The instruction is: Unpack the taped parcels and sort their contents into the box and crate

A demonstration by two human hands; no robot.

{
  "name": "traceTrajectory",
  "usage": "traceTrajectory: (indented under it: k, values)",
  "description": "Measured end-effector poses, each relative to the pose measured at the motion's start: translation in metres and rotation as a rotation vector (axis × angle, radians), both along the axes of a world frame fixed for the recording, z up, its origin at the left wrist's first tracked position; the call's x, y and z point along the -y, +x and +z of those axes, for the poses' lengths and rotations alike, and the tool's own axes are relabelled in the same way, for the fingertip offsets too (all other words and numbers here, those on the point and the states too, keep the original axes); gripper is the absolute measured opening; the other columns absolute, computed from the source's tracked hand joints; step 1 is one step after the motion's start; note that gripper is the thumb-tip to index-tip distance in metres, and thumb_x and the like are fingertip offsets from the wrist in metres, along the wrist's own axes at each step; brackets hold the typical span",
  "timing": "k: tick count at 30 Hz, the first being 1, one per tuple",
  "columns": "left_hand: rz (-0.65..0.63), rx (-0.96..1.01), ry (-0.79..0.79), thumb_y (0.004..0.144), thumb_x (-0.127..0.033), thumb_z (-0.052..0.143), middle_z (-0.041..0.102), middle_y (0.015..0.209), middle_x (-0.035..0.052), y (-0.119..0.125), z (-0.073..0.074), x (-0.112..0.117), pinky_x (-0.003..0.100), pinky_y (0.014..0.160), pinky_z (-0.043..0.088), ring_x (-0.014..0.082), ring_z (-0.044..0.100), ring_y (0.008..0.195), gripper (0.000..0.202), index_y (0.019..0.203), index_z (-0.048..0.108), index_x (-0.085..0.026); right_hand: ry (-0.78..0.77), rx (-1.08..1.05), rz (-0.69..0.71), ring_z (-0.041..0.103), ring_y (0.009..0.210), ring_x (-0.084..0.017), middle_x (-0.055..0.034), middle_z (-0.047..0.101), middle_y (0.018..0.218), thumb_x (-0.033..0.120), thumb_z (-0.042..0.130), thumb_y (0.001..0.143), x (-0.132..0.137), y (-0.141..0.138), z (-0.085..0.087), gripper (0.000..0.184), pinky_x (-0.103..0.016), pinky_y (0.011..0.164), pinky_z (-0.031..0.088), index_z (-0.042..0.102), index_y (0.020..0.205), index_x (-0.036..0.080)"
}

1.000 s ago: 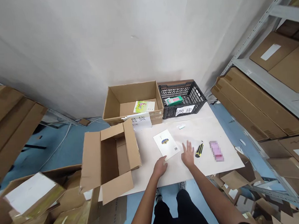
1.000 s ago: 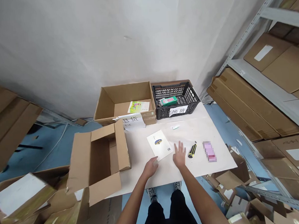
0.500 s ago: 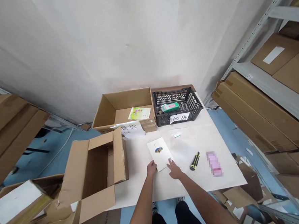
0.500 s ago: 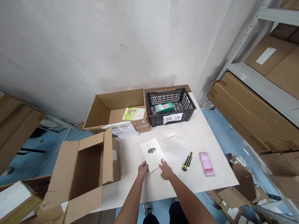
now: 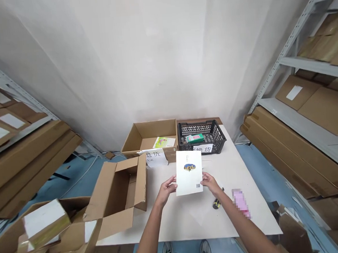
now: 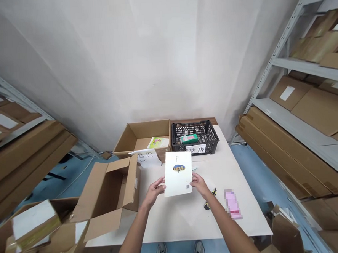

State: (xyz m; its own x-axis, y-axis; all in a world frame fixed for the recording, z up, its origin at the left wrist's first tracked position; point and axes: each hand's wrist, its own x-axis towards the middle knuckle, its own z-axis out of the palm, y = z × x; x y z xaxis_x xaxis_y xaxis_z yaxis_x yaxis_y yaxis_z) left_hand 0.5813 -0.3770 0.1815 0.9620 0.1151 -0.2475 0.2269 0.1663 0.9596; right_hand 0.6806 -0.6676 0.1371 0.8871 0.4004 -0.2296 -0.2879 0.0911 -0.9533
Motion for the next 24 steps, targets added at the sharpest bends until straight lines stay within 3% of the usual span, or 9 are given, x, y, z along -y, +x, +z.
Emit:
traceTrajectory:
  k: [4, 8, 11, 13, 16, 18, 21, 24]
  values:
    - [0.013, 0.049, -0.03, 0.063, -0.046, 0.091, 0.071, 0.115, 0.0082, 0.005, 0.043, -0.008, 0.036, 0.081, 0.059, 0.0197, 0.07, 0.09, 0.077, 0.135, 0.069, -0.027, 0.17, 0.011, 0.163, 0.073, 0.101, -0.027, -0.0066, 0.075, 0.117, 0.037, 0.085, 0.069, 0.011, 0.001, 0.075, 0.067, -0.04, 0.08, 0.059, 0.056, 0.129, 0.029]
    - [0.138, 0.077, 0.101, 0.059, -0.047, 0.093, 0.076, 0.109, 0.0098, 0.011, 0.07, -0.004, 0.042, 0.09, 0.059, 0.0256, 0.073, 0.096, 0.074, 0.126, 0.075, -0.022, 0.182, 0.066, 0.174, 0.075, 0.094, -0.027, -0.008, 0.077, 0.115, 0.038, 0.083, 0.072, 0.016, -0.008, 0.112, 0.067, -0.039, 0.076, 0.06, 0.052, 0.131, 0.028]
    - [0.294, 0.139, 0.295, 0.068, -0.049, 0.087, 0.079, 0.111, 0.0125, 0.014, 0.091, 0.018, 0.047, 0.104, 0.053, 0.0311, 0.071, 0.11, 0.056, 0.116, 0.08, -0.021, 0.161, 0.203, 0.091, 0.076, 0.095, -0.027, -0.0088, 0.078, 0.112, 0.038, 0.078, 0.077, 0.013, -0.015, 0.126, 0.062, -0.043, 0.082, 0.06, 0.053, 0.132, 0.027]
    - [0.239, 0.213, 0.314, 0.074, -0.05, 0.083, 0.077, 0.121, 0.0127, 0.017, 0.103, 0.047, 0.048, 0.108, 0.052, 0.031, 0.07, 0.116, 0.058, 0.124, 0.076, -0.022, 0.135, 0.334, 0.046, 0.074, 0.105, -0.027, -0.0093, 0.076, 0.12, 0.038, 0.074, 0.081, 0.006, -0.022, 0.132, 0.056, -0.046, 0.092, 0.058, 0.057, 0.133, 0.027]
    - [0.042, 0.354, 0.209, 0.075, -0.047, 0.083, 0.065, 0.143, 0.0127, 0.022, 0.117, 0.097, 0.048, 0.107, 0.053, 0.0306, 0.067, 0.125, 0.078, 0.146, 0.059, -0.024, 0.052, 0.52, 0.053, 0.065, 0.125, -0.028, -0.0093, 0.069, 0.136, 0.036, 0.066, 0.087, -0.008, -0.036, 0.14, 0.05, -0.048, 0.105, 0.053, 0.062, 0.136, 0.028]
    - [0.069, 0.428, 0.189, 0.08, -0.048, 0.079, 0.06, 0.149, 0.0122, 0.024, 0.124, 0.12, 0.046, 0.111, 0.05, 0.0303, 0.06, 0.133, 0.076, 0.148, 0.056, -0.024, 0.005, 0.603, 0.111, 0.056, 0.138, -0.028, -0.0087, 0.062, 0.145, 0.035, 0.062, 0.09, -0.014, -0.042, 0.144, 0.049, -0.048, 0.109, 0.05, 0.063, 0.139, 0.029]
    - [0.159, 0.462, 0.175, 0.083, -0.052, 0.074, 0.066, 0.141, 0.0123, 0.022, 0.137, 0.122, 0.047, 0.113, 0.048, 0.0306, 0.06, 0.134, 0.07, 0.144, 0.061, -0.02, -0.035, 0.653, 0.077, 0.045, 0.147, -0.028, -0.0085, 0.056, 0.152, 0.039, 0.062, 0.091, -0.009, -0.037, 0.146, 0.052, -0.05, 0.118, 0.041, 0.061, 0.142, 0.029]
    - [0.068, 0.378, 0.154, 0.077, -0.053, 0.08, 0.072, 0.131, 0.0118, 0.014, 0.15, 0.096, 0.046, 0.102, 0.056, 0.0319, 0.066, 0.122, 0.073, 0.14, 0.065, -0.019, -0.069, 0.548, -0.183, 0.046, 0.145, -0.031, -0.0109, 0.056, 0.151, 0.05, 0.07, 0.085, 0.012, -0.018, 0.147, 0.063, -0.054, 0.119, 0.038, 0.059, 0.143, 0.029]
